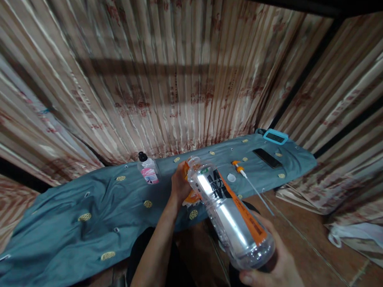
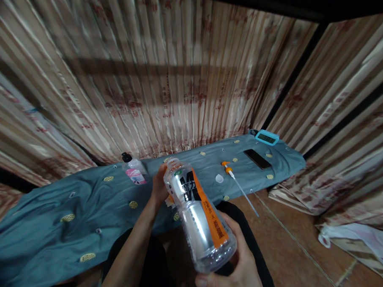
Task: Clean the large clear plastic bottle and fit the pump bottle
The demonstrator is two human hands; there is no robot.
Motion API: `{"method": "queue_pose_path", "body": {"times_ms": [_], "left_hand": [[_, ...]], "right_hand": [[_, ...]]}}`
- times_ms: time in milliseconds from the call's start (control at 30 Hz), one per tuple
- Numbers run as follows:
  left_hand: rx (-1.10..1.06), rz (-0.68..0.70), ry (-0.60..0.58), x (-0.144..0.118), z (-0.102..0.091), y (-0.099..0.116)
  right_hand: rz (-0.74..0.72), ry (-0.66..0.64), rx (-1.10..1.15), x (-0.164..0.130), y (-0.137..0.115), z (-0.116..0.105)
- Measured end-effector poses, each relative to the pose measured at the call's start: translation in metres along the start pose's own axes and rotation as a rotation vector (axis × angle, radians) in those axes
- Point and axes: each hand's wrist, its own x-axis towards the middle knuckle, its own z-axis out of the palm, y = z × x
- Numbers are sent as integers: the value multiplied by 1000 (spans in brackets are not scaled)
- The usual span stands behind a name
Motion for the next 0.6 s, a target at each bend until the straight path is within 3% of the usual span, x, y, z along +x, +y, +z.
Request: {"method": "queue_pose_path", "body": {"times_ms": [133, 333, 600], "left_hand": [[3, 0, 7, 0, -1, -2], [33, 3, -7, 0, -1, 0], [9, -3, 1, -1, -1, 1]], "right_hand": [[-8, 4, -15, 1, 4, -5], [-36, -122, -20, 8, 9, -17], [-38, -30, 16, 5, 5, -9]]}}
